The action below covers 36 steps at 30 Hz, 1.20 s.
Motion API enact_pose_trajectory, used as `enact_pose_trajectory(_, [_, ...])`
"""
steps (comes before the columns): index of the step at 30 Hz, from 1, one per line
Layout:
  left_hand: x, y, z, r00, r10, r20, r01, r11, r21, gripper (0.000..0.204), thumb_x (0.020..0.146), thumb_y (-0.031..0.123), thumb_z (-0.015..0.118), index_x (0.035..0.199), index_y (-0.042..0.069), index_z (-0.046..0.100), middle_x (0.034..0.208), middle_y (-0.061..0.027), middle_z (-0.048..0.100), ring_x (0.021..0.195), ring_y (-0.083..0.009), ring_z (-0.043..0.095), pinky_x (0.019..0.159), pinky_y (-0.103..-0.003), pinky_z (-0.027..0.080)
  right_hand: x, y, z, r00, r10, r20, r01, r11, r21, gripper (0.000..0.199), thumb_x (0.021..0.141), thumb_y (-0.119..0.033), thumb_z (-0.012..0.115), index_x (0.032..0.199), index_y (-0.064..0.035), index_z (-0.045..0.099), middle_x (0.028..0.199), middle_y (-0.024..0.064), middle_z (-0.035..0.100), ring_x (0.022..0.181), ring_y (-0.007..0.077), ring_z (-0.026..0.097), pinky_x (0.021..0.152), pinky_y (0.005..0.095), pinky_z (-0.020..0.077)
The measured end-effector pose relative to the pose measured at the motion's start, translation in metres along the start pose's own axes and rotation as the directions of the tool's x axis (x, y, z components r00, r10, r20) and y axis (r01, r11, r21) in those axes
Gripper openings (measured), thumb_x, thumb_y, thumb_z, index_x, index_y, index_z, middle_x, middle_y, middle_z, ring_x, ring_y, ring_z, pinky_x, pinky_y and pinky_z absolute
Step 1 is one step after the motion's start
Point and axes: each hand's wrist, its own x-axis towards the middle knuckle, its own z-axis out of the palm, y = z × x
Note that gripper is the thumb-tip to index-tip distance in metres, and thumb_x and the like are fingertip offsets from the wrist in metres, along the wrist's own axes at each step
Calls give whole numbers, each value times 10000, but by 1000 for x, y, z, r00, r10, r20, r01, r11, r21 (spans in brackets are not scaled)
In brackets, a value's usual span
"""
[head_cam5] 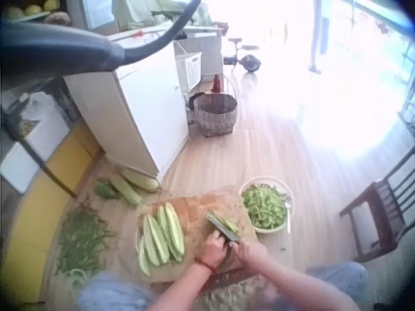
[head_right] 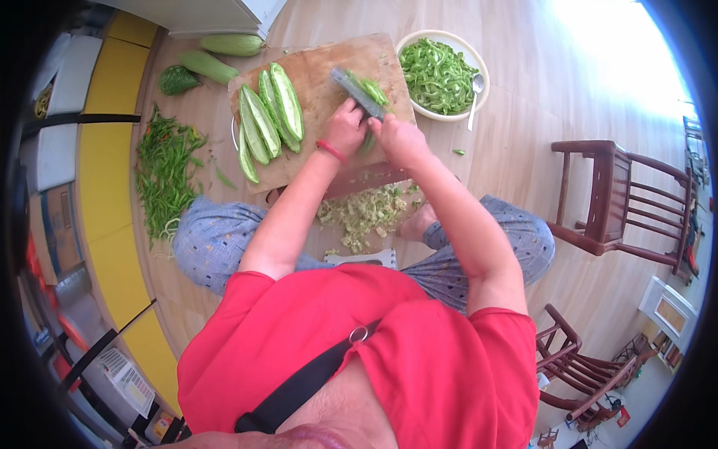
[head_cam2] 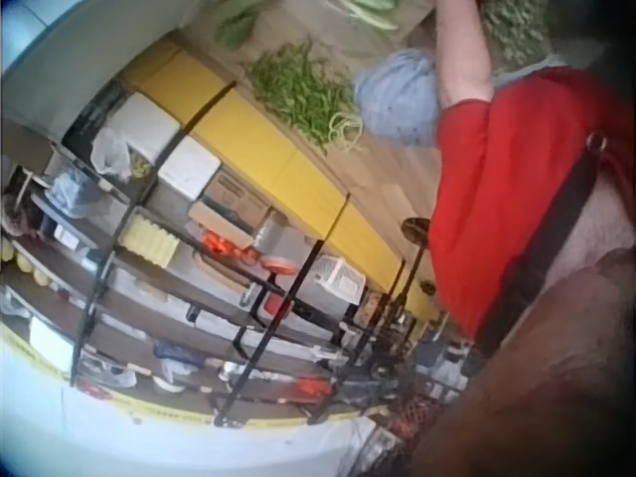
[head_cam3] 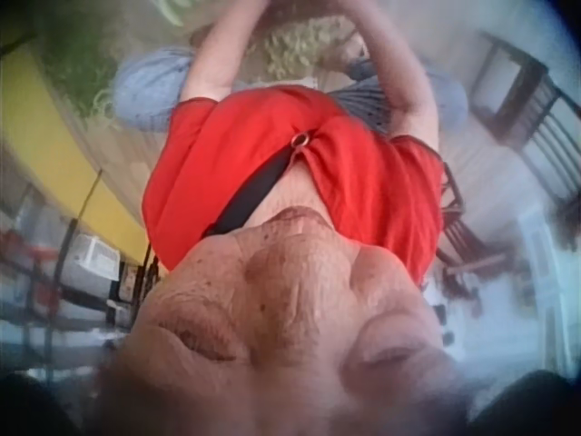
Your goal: The person scoops seeds out of halved bitter melons by hand and then slices the melons on a wooden board using a cleaver.
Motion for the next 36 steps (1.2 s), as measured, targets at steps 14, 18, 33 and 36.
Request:
enact_pose_trajectory(14, [-2,-2,2,987,52,-151,-58,998,-32,138,708,140,648,812,49,643,934,-106,579,815,-284,578,716,-368,490,-15,-19,-14,990,121,72,-126,989,72,412,908,-373,413,822,14,522,679,249,593,682,417,589,639,495,462])
enact_pose_trajectory(18, [2,-2,0,989,59,-133,-62,998,-21,210,715,155,653,892,44,640,996,-117,570,863,-291,571,736,-378,486,-9,-14,-13,992,120,39,-124,985,122,419,911,-370,408,804,16,527,661,253,585,692,423,585,643,498,459])
enact_pose_trajectory(33, [-5,0,3,983,80,-168,-68,994,81,164,702,152,648,816,34,641,965,-121,571,886,-292,538,758,-381,473,-11,-19,-13,993,114,34,-116,991,67,404,911,-361,416,800,13,523,665,253,586,683,416,585,629,482,464])
enact_pose_trajectory(36, [-6,-2,5,968,116,-223,-106,993,58,176,707,126,638,869,58,643,991,-126,572,903,-315,530,782,-394,455,-6,-10,-10,997,64,36,-69,988,136,404,911,-361,417,802,14,520,665,256,583,682,416,584,626,487,460])
